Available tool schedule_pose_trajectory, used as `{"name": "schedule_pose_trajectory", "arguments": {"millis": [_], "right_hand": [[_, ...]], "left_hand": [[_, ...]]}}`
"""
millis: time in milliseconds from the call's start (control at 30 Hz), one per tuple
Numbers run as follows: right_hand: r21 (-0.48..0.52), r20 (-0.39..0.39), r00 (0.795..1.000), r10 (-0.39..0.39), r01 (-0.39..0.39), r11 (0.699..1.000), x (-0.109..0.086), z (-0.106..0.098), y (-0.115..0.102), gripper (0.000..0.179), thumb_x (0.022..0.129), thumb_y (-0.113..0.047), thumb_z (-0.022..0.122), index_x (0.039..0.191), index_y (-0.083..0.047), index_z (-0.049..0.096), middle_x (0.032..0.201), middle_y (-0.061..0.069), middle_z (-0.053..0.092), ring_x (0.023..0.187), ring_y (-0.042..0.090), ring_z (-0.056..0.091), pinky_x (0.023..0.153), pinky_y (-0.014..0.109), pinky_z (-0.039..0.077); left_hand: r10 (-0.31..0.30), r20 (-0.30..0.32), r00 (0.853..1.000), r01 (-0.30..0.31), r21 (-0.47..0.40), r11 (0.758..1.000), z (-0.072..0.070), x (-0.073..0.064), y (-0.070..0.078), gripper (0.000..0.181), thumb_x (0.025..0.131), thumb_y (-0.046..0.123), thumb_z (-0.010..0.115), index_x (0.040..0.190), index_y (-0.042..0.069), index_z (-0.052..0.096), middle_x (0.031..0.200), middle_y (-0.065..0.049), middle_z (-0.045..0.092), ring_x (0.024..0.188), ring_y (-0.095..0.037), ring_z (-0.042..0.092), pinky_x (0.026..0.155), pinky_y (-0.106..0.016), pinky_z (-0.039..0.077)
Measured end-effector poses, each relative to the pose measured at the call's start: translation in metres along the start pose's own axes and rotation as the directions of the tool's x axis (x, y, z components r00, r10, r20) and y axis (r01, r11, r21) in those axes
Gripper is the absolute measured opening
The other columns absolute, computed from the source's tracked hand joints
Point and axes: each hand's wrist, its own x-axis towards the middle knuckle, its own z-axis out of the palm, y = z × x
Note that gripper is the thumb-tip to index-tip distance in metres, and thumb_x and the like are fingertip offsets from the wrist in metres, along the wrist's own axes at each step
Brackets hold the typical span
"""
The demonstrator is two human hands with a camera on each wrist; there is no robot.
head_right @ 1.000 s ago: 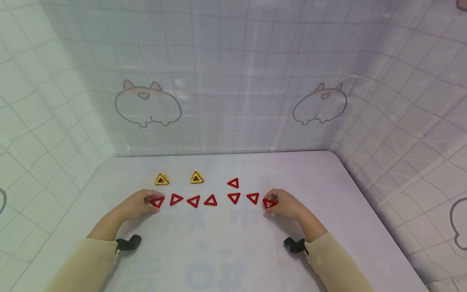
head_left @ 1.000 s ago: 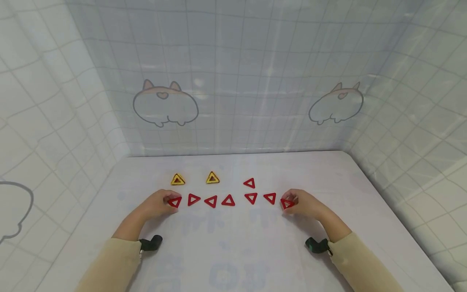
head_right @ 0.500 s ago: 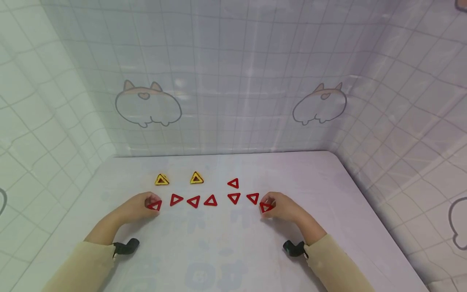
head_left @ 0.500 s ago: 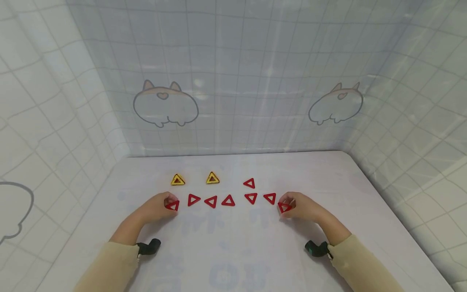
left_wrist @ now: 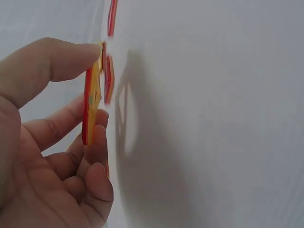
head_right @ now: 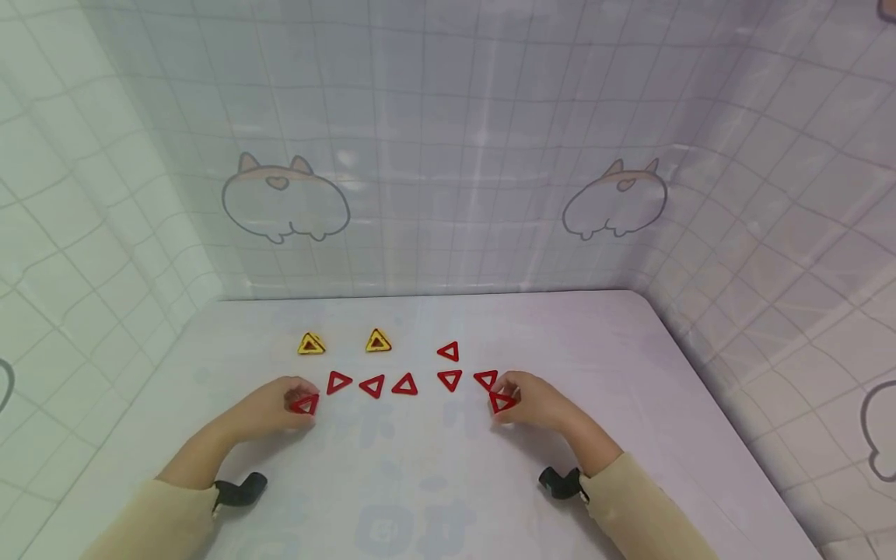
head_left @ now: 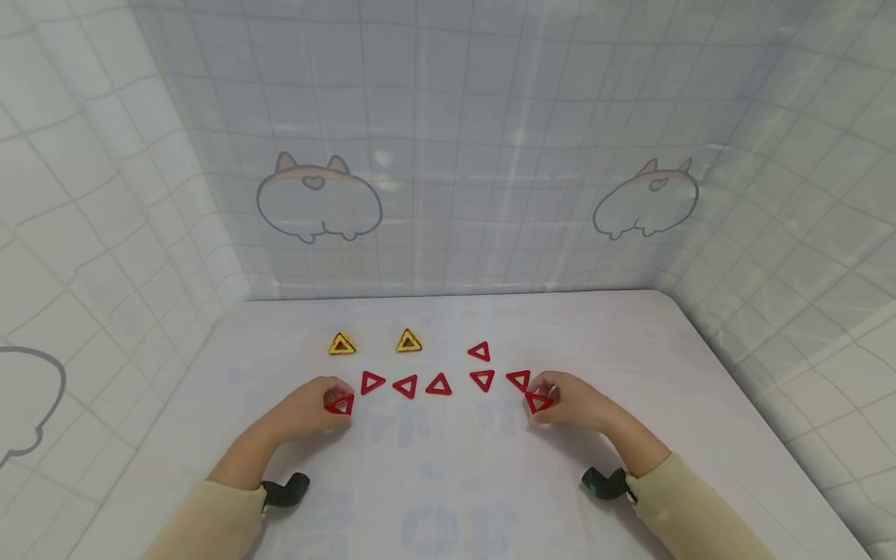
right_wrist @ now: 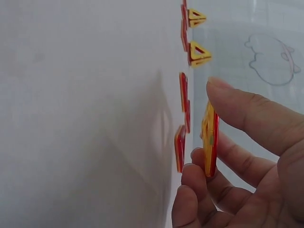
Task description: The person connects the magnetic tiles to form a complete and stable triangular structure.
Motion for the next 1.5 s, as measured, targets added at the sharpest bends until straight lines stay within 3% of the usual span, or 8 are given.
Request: {"name": "schedule_pose_trajectory", "arguments": {"millis": [200,533,900,1167,1500], "right_hand": [[-0.029,0.019,0.999,-0.039,0.039,0.999,0.000,0.005,-0.004,0.044,0.076,-0.018,0.088,0.113,-0.015,0.065,0.098,0.001,0.058,0.092,0.021,0.054,0.068,0.031,0.054],[-0.061,0.038,0.996,-0.078,0.080,0.995,-0.001,0.014,-0.011,0.043,0.076,-0.022,0.088,0.111,-0.017,0.065,0.100,-0.001,0.059,0.095,0.021,0.054,0.072,0.032,0.054],[-0.065,0.076,0.988,-0.136,0.141,0.988,0.003,0.029,-0.019,0.042,0.076,-0.024,0.089,0.109,-0.021,0.063,0.098,-0.003,0.058,0.094,0.020,0.054,0.070,0.031,0.054],[-0.107,0.082,0.986,-0.147,0.155,0.982,0.005,0.037,-0.027,0.041,0.076,-0.025,0.089,0.107,-0.022,0.062,0.096,-0.004,0.058,0.092,0.018,0.055,0.069,0.030,0.054],[-0.142,0.136,0.979,-0.149,0.168,0.976,0.014,0.045,-0.033,0.041,0.075,-0.030,0.089,0.106,-0.023,0.064,0.095,-0.006,0.060,0.092,0.016,0.057,0.074,0.031,0.055]], "left_hand": [[0.028,-0.004,1.000,-0.028,-0.014,1.000,0.017,-0.007,0.024,0.046,0.079,0.023,0.086,0.118,0.013,0.064,0.106,-0.001,0.061,0.100,-0.021,0.054,0.079,-0.033,0.055],[0.124,0.015,0.992,-0.124,-0.001,0.992,0.044,-0.010,0.062,0.045,0.076,0.028,0.088,0.113,0.018,0.066,0.101,0.006,0.062,0.098,-0.015,0.057,0.081,-0.034,0.055],[0.265,0.086,0.960,-0.267,0.001,0.964,0.072,0.001,0.090,0.045,0.078,0.038,0.086,0.112,0.019,0.063,0.098,0.008,0.059,0.094,-0.014,0.056,0.077,-0.030,0.053],[0.258,0.098,0.961,-0.262,0.029,0.965,0.085,0.006,0.112,0.046,0.078,0.040,0.086,0.113,0.020,0.063,0.097,0.009,0.059,0.092,-0.012,0.056,0.076,-0.029,0.053],[0.214,0.102,0.971,-0.219,0.038,0.975,0.096,0.016,0.123,0.046,0.077,0.038,0.087,0.112,0.018,0.063,0.099,0.007,0.058,0.094,-0.013,0.056,0.082,-0.034,0.054]]}}
